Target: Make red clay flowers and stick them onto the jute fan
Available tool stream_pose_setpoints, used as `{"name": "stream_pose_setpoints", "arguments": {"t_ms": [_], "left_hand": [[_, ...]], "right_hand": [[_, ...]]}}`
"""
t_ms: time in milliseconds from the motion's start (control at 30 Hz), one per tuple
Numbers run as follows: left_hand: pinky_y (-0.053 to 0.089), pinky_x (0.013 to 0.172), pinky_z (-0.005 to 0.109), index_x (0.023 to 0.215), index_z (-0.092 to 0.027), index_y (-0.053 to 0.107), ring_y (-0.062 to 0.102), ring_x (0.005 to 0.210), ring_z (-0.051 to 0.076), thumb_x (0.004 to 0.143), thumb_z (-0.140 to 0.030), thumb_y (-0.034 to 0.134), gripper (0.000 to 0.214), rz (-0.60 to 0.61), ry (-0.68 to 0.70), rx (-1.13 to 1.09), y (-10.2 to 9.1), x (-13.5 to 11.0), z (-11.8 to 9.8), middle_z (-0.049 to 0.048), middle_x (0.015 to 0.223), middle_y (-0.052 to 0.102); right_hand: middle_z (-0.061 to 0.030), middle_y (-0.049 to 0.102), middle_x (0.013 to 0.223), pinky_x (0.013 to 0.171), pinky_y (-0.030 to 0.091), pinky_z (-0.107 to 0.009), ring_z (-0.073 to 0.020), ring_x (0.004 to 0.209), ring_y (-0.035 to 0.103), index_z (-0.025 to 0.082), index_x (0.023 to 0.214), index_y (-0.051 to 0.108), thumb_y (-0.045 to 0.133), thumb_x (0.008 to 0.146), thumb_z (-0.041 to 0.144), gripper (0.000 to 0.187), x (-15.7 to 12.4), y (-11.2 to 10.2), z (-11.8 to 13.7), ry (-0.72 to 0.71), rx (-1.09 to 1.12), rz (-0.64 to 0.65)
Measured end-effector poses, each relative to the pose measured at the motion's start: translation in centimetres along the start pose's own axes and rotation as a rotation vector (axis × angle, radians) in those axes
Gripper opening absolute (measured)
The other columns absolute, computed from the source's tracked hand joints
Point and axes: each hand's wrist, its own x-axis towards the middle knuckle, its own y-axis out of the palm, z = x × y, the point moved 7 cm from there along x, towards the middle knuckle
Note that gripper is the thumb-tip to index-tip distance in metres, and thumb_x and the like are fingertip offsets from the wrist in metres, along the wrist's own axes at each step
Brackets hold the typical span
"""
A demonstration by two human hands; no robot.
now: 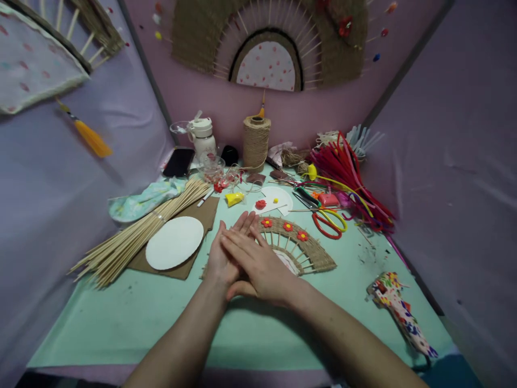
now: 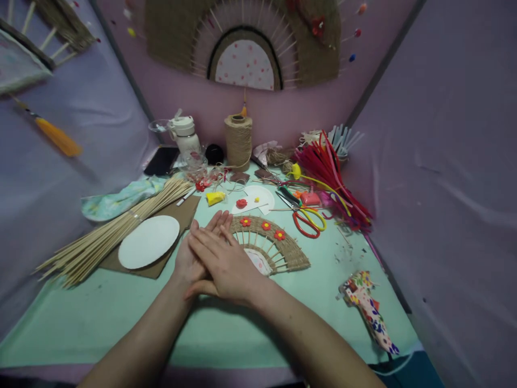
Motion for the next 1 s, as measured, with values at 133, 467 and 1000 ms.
{"name": "stream_pose_setpoints", "arguments": {"t_ms": [133,467,1000], "left_hand": [[0.045,0.106,0.038,0.142,-0.014,0.044,0.059,0.122,0.023,0.097,-0.049,0.032,0.059,-0.094,0.006,-0.042,-0.2,0.1,-0.2,0.0162,0.128,0.063],[0.049,0.102,0.038,0.139,-0.009,0.047,0.054,0.127,0.027,0.092,-0.06,0.037,0.07,-0.014,0.035,-0.109,0.7,-0.2,-0.7,0.0193,0.135,0.058],[0.05,0.087,0.029,0.109,-0.016,0.062,0.065,0.099,0.019,0.083,-0.043,0.066,0.038,-0.003,0.077,0.269,1.1,-1.0,0.3,0.01,0.107,0.067]], "right_hand": [[-0.0141,0.053,0.141,0.115,0.029,-0.047,-0.0229,0.135,0.044,0.017,0.145,0.039,0.04,0.096,0.053,0.061,-1.0,-1.6,-1.1,0.07,0.067,-0.202],[-0.0064,0.068,0.089,0.078,0.047,-0.039,-0.0214,0.085,0.059,0.02,0.101,0.068,0.053,0.095,0.023,0.016,-2.5,-3.1,-3.1,0.325,0.13,-0.438],[-0.0048,0.068,0.095,0.081,0.05,-0.036,-0.0187,0.091,0.061,0.022,0.1,0.067,0.057,0.092,0.016,0.014,-2.5,-3.5,-3.3,0.281,0.211,-0.516]]}}
